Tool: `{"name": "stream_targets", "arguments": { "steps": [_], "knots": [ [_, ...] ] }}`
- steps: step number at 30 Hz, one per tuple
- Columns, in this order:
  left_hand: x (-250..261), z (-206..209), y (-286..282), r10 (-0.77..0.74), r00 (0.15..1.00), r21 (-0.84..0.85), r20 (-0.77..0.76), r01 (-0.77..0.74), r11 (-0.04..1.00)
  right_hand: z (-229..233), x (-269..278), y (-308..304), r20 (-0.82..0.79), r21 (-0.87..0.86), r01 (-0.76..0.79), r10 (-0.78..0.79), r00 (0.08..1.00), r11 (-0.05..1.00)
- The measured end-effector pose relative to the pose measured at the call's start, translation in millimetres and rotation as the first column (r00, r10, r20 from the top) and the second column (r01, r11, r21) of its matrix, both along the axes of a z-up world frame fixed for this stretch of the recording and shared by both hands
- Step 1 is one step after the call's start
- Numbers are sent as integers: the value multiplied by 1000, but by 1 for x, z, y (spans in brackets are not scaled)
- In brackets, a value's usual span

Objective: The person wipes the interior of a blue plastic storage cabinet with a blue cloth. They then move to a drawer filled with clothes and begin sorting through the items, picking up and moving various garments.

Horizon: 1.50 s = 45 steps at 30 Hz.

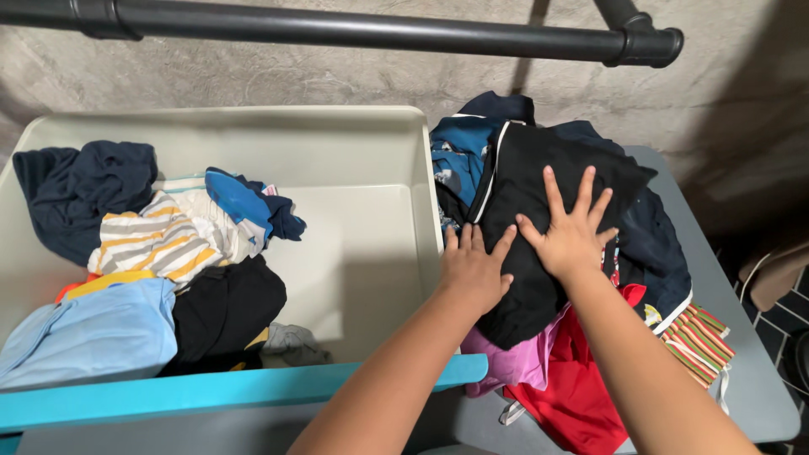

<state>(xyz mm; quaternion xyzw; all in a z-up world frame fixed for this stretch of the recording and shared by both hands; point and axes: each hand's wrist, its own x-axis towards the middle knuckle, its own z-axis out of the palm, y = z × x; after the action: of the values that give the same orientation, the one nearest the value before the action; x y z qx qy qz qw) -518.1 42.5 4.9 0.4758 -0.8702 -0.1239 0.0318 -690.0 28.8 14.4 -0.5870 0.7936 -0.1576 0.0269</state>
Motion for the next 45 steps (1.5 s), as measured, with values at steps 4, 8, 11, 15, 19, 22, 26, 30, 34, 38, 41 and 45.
{"name": "stream_targets", "arguments": {
  "steps": [4, 8, 11, 15, 19, 22, 26, 30, 34, 38, 41, 45],
  "knots": [
    [7, 4, 2, 23, 990, -204, -139, -51, 978, -1, -4, -14, -93, 10, -21, 22, 995, 1000],
    [33, 9, 6, -10, 910, -302, -415, -127, 945, 5, 9, -5, -154, -54, -39, 31, 988, 998],
    [63, 13, 0, 32, 889, -373, -456, -224, 900, 19, 34, 6, -129, -226, -153, 126, 984, 962],
    [117, 17, -13, 147, 886, -378, -440, -332, 864, 35, 86, 7, -68, -350, -312, 309, 949, 883],
    [188, 14, -25, 249, 877, -369, -411, -410, 834, 42, 145, -11, 3, -322, -461, 488, 873, 827],
    [253, 8, -31, 356, 866, -379, -350, -479, 792, 35, 193, -24, 45, -240, -568, 594, 803, 787],
    [346, -2, -29, 536, 786, -315, -306, -615, 722, 15, 261, -36, 100, -54, -665, 667, 738, 745],
    [424, -12, -27, 715, 694, -162, -79, -717, 678, -7, 329, -52, 174, 25, -717, 703, 690, 697],
    [468, -29, -35, 718, 692, 63, 71, -722, 689, -30, 386, -69, 324, -1, -746, 706, 630, 666],
    [476, -46, -52, 612, 787, -44, 73, -611, 791, -49, 428, -99, 348, -146, -655, 658, 668, 742],
    [472, -57, -60, 601, 777, -12, 188, -610, 792, -67, 440, -132, 340, 37, -501, 461, 820, 864],
    [465, -69, -70, 627, 752, -2, 206, -640, 768, -96, 442, -163, 270, -50, -530, 522, 809, 847]
  ]
}}
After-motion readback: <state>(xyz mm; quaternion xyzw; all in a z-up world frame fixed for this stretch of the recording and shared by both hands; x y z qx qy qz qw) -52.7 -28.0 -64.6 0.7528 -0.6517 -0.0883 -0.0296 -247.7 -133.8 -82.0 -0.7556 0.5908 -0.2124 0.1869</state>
